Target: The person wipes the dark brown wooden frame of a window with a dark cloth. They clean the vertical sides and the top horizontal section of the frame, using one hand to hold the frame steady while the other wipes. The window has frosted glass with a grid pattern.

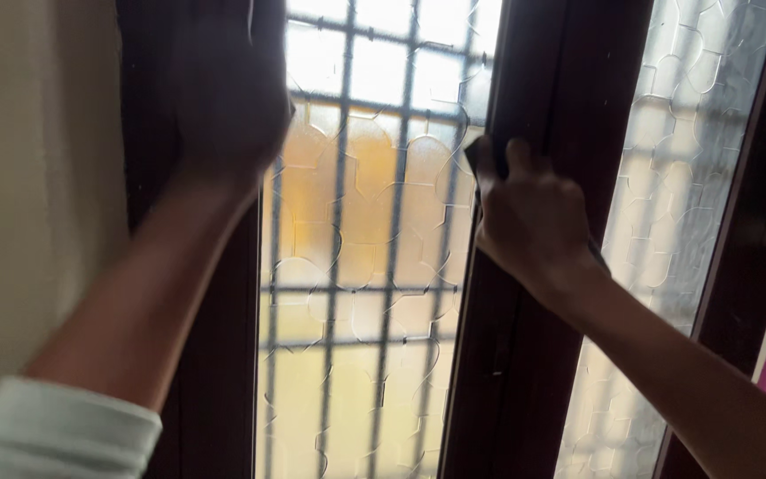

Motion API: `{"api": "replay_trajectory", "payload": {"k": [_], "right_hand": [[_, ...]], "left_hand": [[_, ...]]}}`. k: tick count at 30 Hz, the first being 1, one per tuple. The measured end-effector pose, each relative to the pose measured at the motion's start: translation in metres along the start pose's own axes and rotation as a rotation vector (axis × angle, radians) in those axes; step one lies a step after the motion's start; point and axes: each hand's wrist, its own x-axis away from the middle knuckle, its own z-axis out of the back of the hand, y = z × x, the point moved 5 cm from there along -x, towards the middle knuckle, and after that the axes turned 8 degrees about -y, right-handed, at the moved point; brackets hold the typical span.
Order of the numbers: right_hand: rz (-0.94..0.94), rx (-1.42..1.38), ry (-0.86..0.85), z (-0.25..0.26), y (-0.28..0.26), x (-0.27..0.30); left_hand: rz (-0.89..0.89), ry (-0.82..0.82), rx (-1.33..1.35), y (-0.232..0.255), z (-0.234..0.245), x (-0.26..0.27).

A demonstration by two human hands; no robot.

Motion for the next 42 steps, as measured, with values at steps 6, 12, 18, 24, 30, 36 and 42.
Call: {"api": "replay_trajectory", "payload": {"k": [6,12,18,24,30,36,42], "right_hand": [[-0.060,-0.031,-0.108,-0.003,0.024,-0.014],[-0.086,-0.010,0.069,-0.002,0.009,-0.018],[-0.019,-0.048,-0.073,-0.018,-0.018,0.045],[-0.025,-0.084,-0.101,-0.012,-0.002,0.030],[-0.134,-0.129,-0.079,-0.006,0.006,-0.009],[-0.101,-0.087,-0.084,-0.012,-0.013,0.029],[-0.025,-0.166,-0.241,-0.027,-0.027,0.071]], "left_hand": [[0.024,-0.130,0.070,0.026,0.020,0.068],[0.087,-0.256,0.030,0.030,0.027,0.084],[0.093,-0.309,0.051,0.033,0.033,0.097],[0.095,-0.360,0.072,0.037,0.040,0.118],[0.092,-0.374,0.073,0.036,0.039,0.119],[0.063,-0.411,0.046,0.034,0.038,0.124],[0.030,-0.466,-0.021,0.033,0.038,0.124]]}}
